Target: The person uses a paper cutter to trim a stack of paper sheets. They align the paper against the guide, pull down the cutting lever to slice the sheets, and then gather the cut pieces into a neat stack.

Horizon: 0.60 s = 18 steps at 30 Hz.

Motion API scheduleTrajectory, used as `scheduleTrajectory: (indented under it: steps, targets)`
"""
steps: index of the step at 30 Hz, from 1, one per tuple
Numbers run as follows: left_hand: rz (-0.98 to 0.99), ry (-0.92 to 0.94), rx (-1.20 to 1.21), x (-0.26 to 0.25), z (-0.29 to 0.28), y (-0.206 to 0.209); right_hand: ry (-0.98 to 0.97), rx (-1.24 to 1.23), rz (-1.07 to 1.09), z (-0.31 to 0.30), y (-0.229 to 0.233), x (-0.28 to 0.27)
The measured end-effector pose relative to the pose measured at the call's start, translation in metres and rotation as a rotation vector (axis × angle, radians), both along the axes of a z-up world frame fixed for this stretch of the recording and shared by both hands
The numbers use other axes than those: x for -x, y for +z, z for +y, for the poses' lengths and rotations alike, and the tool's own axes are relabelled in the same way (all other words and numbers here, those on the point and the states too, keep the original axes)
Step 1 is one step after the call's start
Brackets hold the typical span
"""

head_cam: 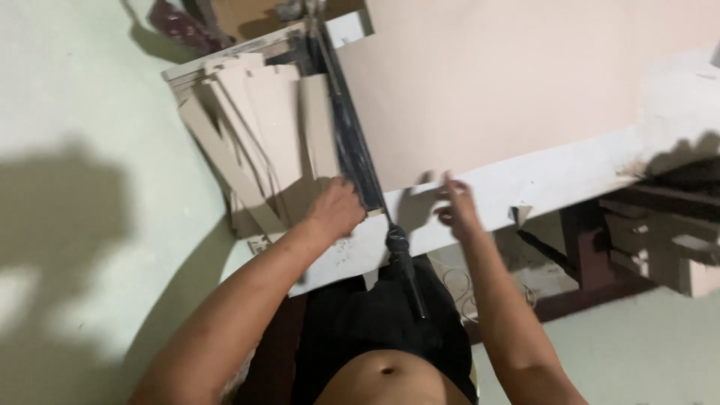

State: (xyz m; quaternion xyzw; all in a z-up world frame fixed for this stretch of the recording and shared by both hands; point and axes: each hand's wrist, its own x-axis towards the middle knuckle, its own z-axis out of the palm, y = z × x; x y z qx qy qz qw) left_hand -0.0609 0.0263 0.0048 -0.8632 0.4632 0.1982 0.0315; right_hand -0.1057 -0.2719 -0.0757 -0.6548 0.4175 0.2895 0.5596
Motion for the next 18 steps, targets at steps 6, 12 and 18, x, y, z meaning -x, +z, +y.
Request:
scheduleTrajectory:
  steps: [6, 12, 18]
  targets:
    - [0.314, 0.178, -0.414, -0.014, 0.041, 0.005, -0.416, -0.266, -0.119, -0.041, -0.038, 0.006]
    - [0.181, 0.587, -0.25, -0.048, 0.014, 0.014, -0.183, -0.236, -0.028, 0.007, 0.014, -0.001]
    - [0.3, 0.889, -0.236, -0.074, -0.016, 0.011, -0.069, -0.228, -0.089, 0.023, 0.013, -0.029]
